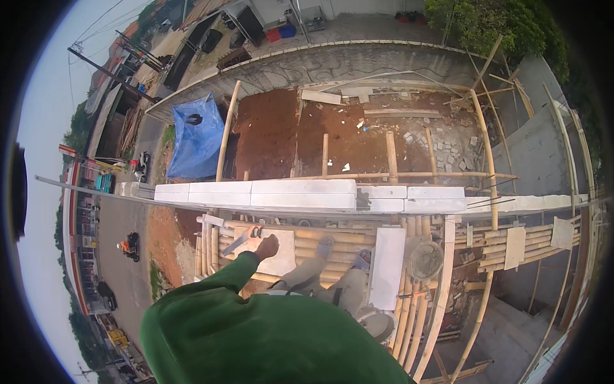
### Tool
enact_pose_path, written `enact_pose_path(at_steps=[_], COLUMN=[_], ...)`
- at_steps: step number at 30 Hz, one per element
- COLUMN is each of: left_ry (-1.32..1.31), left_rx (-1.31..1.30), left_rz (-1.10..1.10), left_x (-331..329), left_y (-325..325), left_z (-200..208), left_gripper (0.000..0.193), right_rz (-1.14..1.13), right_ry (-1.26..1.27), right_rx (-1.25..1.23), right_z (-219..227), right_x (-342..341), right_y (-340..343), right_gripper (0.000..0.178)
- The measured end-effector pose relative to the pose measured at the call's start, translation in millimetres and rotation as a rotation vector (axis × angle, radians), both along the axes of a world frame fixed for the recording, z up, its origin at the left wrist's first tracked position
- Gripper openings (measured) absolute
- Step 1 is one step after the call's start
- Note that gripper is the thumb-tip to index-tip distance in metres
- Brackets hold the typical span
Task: The person applies cement to a wall using a trowel and places white rectangular tiles onto the surface. They adjust the tiles by hand and tap them with a hammer to secure them in place.
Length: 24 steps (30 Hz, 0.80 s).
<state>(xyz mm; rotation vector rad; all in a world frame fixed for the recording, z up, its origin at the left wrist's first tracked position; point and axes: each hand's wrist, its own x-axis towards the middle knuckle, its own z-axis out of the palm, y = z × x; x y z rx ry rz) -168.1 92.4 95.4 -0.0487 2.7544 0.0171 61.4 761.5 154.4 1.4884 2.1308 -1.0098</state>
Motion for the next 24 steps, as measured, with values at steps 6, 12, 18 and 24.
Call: enact_pose_path(at_steps=[6,12,18,24], left_ry=[-0.258,-0.206,-0.305,-0.244], left_rx=[0.035,0.467,0.879,0.850], left_rz=[-0.208,0.791,0.923,0.895], left_x=[49.8,79.0,41.4,-11.6], left_y=[-21.7,-21.6,-18.6,-22.0], left_z=[41.0,25.2,15.1,-23.1], left_gripper=[0.023,0.021,0.019,0.046], right_rz=[0.233,0.459,0.403,0.238], right_ry=[0.262,0.484,0.569,0.582], right_rx=[-0.111,-0.193,-0.205,-0.222], right_z=[84.6,171.1,211.1,223.1], right_x=[-154.2,-243.5,-267.9,-268.1], right_y=[-66.9,-153.2,-202.7,-214.2], right_gripper=[0.029,0.028,0.027,0.026])
